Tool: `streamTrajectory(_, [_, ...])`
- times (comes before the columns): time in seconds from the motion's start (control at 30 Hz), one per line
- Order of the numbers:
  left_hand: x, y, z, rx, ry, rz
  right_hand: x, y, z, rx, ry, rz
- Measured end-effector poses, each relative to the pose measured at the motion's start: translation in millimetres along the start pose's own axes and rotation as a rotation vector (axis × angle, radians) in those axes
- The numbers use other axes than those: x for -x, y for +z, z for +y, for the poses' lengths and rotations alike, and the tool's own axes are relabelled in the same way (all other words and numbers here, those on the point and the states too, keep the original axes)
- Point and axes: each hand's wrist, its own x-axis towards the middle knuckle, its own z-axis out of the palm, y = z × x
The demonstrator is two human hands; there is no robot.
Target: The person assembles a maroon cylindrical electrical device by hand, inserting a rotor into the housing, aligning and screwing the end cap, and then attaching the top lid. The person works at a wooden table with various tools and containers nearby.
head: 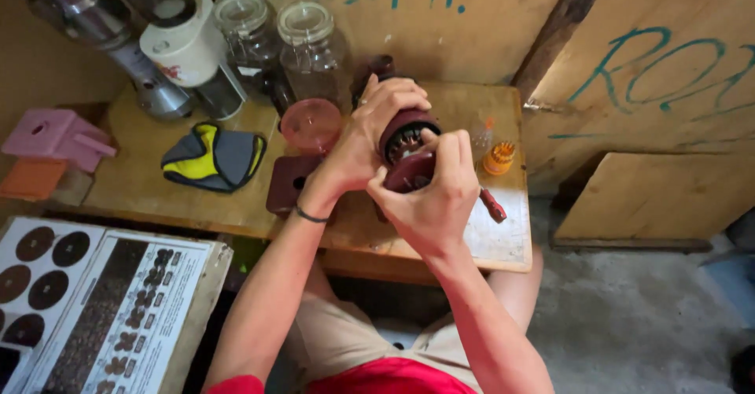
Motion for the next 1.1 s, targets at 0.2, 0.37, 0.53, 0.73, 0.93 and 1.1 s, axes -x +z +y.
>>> streamTrajectory(0.2, [1, -1, 5, -0.002, 0.000, 0.011, -6, -5, 1, 0.009, -0.015, -0.075])
streamTrajectory(0.37, [1, 0, 5, 0.004, 0.001, 0.000, -2, -4, 3, 0.069, -0.012, -0.083])
streamTrajectory(0.53, [4, 5, 0, -0.012, 0.021, 0.015, -4, -11, 9, 0.054, -0.043, -0.123])
streamTrajectory(0.73, [7, 17, -5, -0.018, 0.022, 0.039, 7, -11, 12, 0.102, -0.021, -0.090])
streamTrajectory(0.93, [9, 21, -4, -0.061, 0.053, 0.065, 4, -19, 10, 0.041, -0.075, -0.110])
streamTrajectory(1.1, [15, 34, 2, -0.122, 0.025, 0.088, 11, -24, 19, 0.103, -0.199, -0.029])
